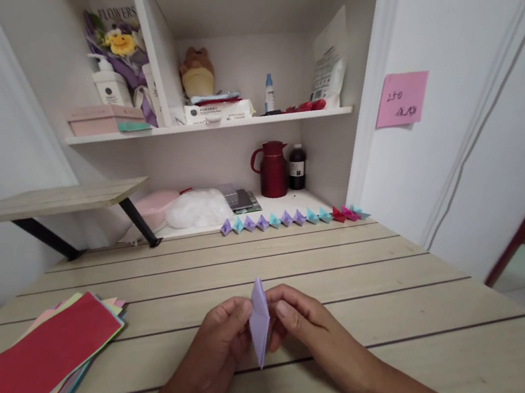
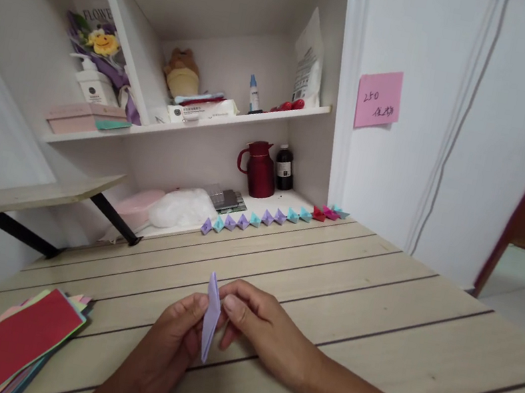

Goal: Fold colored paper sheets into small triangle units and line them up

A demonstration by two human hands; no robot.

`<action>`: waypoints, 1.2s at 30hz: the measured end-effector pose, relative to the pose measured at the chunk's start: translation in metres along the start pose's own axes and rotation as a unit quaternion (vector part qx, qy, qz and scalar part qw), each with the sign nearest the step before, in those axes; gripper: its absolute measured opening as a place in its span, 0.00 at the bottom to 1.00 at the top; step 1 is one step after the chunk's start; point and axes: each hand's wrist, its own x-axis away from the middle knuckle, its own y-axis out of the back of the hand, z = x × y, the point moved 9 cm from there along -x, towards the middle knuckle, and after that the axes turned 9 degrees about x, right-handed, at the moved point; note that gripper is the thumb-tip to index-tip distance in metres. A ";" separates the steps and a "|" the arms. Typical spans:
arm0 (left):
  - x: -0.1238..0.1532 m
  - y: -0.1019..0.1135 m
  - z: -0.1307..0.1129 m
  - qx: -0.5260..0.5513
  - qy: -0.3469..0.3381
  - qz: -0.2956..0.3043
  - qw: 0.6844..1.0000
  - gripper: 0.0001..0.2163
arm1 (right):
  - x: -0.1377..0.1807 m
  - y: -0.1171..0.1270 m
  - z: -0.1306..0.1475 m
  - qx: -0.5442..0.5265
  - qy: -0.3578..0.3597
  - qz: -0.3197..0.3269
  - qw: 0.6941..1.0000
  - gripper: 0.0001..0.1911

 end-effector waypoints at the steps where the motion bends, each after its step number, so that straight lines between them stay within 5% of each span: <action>1: 0.001 -0.004 0.001 0.003 0.013 0.016 1.000 0.13 | 0.000 0.000 0.000 -0.003 0.000 0.001 1.000 0.18; 14: 0.005 -0.017 0.002 -0.023 0.053 0.074 0.996 0.14 | -0.001 -0.004 -0.003 -0.050 -0.009 0.022 0.998 0.18; 36: 0.004 -0.016 0.001 -0.020 0.046 0.082 0.995 0.14 | -0.001 -0.005 -0.009 -0.104 -0.029 0.021 0.994 0.15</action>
